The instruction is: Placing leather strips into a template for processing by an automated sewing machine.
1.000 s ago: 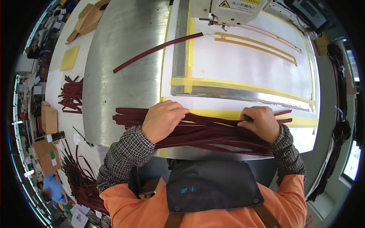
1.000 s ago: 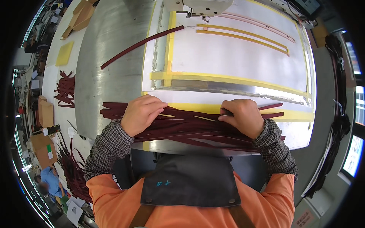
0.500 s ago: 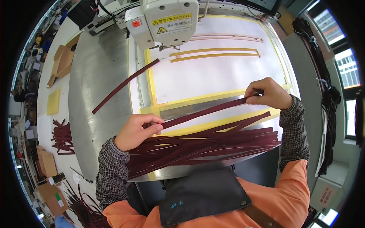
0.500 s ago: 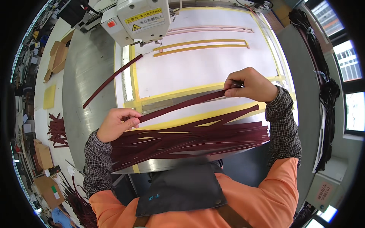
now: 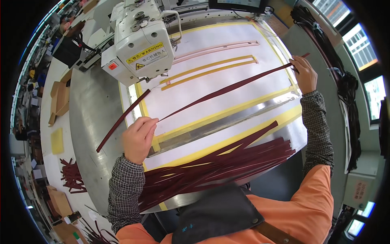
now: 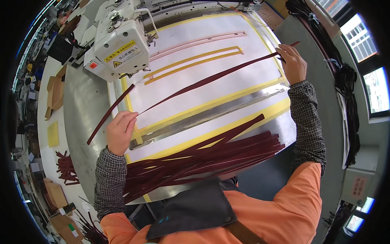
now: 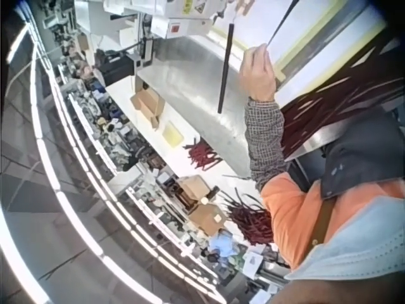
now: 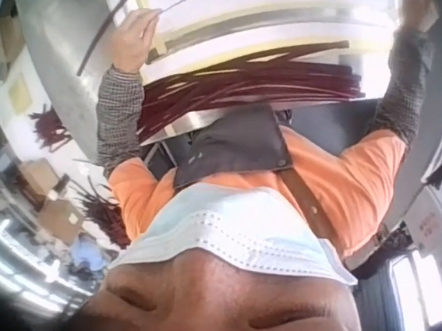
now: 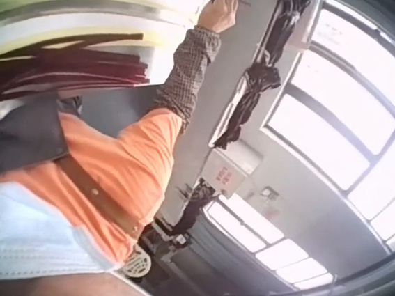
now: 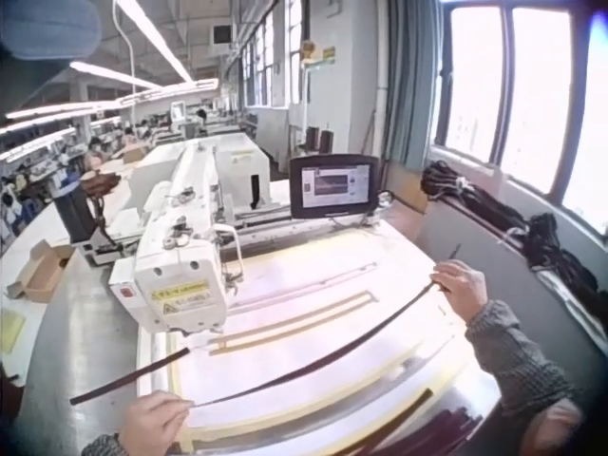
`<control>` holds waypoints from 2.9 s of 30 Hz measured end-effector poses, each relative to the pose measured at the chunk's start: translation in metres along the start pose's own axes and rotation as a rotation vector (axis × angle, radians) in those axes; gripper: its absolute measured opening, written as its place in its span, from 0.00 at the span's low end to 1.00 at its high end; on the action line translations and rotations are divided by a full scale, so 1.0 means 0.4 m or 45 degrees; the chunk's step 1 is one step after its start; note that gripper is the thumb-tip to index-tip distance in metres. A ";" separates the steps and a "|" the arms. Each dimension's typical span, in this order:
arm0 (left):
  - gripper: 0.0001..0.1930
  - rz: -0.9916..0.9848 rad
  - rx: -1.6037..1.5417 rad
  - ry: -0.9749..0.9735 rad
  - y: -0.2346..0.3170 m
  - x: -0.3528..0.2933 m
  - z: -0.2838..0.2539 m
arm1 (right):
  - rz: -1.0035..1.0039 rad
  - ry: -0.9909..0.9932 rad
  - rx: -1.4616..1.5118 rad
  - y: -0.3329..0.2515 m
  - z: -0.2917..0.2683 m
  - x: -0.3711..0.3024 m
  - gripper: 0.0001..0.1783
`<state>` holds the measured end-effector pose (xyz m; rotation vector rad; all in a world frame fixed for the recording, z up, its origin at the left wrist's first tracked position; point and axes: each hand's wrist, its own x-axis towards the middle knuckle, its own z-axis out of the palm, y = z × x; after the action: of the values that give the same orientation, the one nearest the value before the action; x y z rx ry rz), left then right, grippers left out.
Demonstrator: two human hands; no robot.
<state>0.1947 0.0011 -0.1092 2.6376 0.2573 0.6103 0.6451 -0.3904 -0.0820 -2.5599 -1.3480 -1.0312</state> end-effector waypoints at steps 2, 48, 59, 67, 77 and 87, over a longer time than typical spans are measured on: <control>0.13 0.126 0.118 0.094 -0.003 0.015 0.057 | 0.116 -0.202 0.014 -0.053 0.045 -0.028 0.14; 0.07 -0.717 -0.786 0.239 -0.067 0.011 0.204 | -0.294 -0.580 1.660 -0.874 0.112 0.100 0.10; 0.11 -0.622 -1.037 0.000 -0.057 0.021 0.171 | -0.262 -0.664 1.699 -0.855 0.085 0.123 0.06; 0.10 -0.676 -1.150 -0.061 -0.056 0.027 0.166 | -0.190 -0.626 1.757 -0.852 0.083 0.121 0.07; 0.09 -0.716 -1.230 -0.014 -0.058 0.025 0.169 | -0.191 -0.580 1.741 -0.852 0.080 0.123 0.06; 0.08 -0.722 -1.164 0.046 -0.047 0.024 0.178 | -0.194 -0.560 1.732 -0.856 0.080 0.119 0.06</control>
<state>0.2339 -0.0047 -0.1719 1.5771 0.5529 0.4280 0.4223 -0.1358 -0.1595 -1.5990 -1.5057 0.4633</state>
